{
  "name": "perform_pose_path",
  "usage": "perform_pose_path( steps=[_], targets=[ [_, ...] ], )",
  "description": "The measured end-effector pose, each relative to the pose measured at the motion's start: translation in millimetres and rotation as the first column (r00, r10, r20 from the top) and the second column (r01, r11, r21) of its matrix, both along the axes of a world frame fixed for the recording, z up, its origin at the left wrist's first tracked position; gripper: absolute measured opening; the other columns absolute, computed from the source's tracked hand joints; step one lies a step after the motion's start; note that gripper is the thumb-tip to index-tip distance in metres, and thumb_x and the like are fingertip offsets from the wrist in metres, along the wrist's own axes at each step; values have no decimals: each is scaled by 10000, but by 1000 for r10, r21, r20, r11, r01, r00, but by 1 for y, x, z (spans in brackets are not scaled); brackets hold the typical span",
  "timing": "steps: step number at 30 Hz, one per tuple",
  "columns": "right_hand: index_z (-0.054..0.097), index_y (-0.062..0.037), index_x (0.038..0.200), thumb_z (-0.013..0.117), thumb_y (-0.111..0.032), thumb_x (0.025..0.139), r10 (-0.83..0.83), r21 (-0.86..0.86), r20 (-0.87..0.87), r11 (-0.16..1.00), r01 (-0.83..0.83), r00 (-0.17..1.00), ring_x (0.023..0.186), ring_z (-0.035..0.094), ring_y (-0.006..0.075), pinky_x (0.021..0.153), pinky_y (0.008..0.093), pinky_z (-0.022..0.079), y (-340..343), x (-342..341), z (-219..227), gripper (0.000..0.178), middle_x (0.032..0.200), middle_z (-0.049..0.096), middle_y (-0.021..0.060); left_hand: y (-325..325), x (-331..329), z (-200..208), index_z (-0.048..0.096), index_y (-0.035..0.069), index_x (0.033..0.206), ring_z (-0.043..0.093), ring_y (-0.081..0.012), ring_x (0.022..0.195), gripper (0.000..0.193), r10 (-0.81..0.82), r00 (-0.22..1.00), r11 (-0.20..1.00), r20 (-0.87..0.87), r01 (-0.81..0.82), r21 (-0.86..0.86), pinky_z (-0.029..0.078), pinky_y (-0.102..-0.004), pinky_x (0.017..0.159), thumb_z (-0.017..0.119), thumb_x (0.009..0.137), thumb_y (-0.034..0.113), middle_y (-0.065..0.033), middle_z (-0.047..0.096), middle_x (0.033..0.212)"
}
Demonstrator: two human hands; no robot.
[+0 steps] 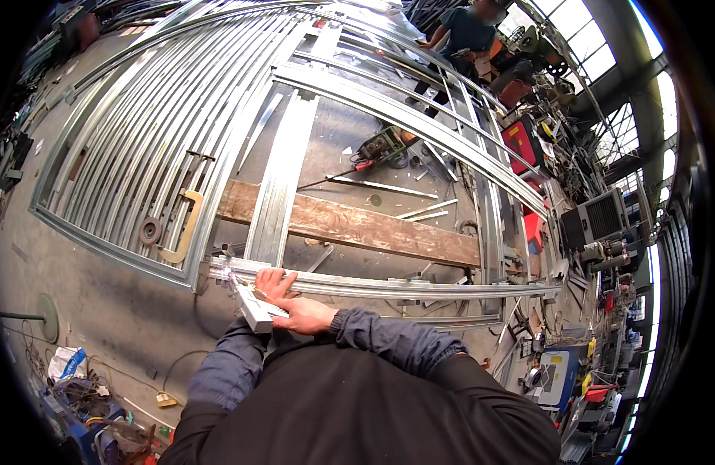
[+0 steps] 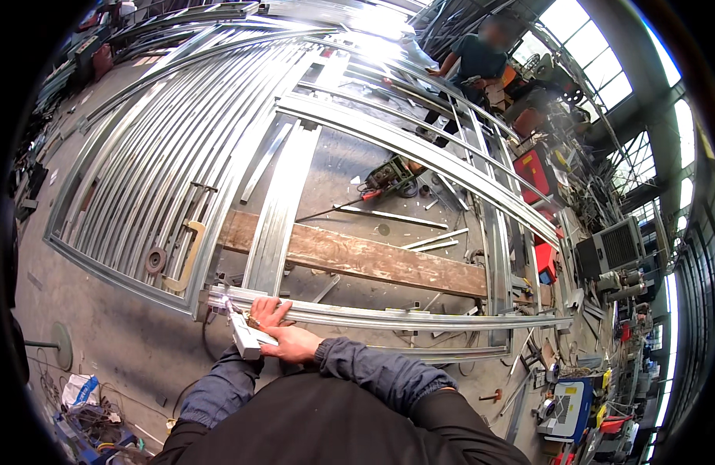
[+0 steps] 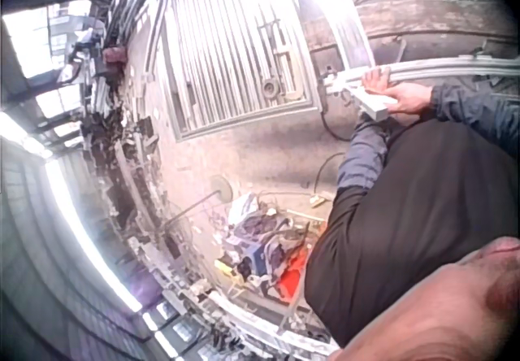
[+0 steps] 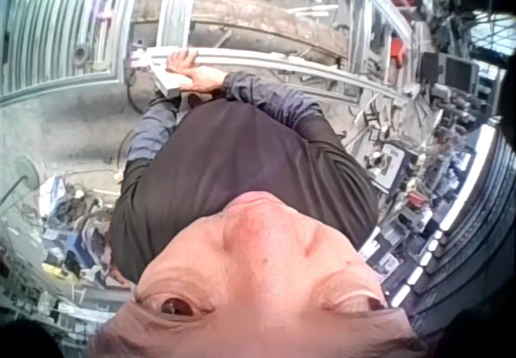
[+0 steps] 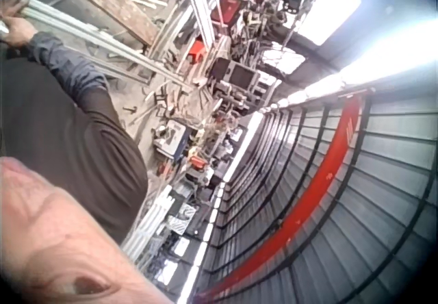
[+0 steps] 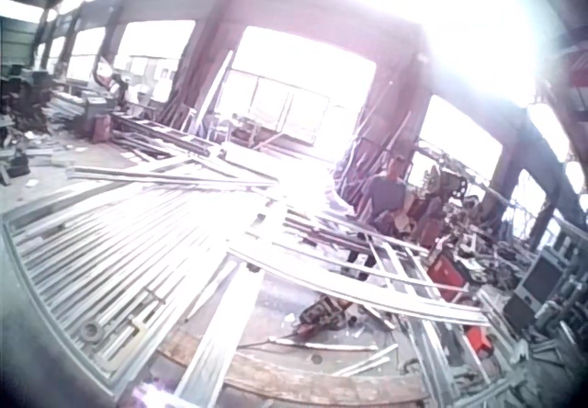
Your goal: The person positions and aligns metal frame components on a workbench, then uses a handheld welding tool to join the pieces. The person repeatedly adjusts the frame and welds multiple joints to assemble the structure.
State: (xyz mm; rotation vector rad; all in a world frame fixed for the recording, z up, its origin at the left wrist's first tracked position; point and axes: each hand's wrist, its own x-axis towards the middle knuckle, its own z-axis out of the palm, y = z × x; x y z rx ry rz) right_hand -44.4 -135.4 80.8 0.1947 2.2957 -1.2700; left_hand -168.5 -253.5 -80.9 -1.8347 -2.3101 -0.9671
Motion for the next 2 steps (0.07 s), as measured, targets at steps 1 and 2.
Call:
perform_pose_path(
  steps=[1, 2],
  targets=[
    [517, -108, 1622, 673, -501, 1058, -3, -7, 9, 1000, 3, 1000, 1322, 642, 478, 1122, 515, 505, -1, -1, -2, 704, 1366, 698, 312, -1, 0, -1, 719, 132, 1375, 562, -369, 1200, 648, 0, 1000, 1000, 12, 0, 1, 432, -536, 1065, 825, 828, 462, -133, 607, 1256],
    [544, -97, 1597, 678, -521, 1048, -6, -14, 19, 1000, 6, 1000, 1346, 634, 468, 1138, 513, 498, -1, -1, -5, 707, 1380, 694, 304, -3, 0, -2, 713, 144, 1399, 562, -376, 1225, 668, 1, 1000, 1000, -1, -1, -10, 431, -535, 1081, 834, 820, 455, -142, 604, 1283]
  ],
)
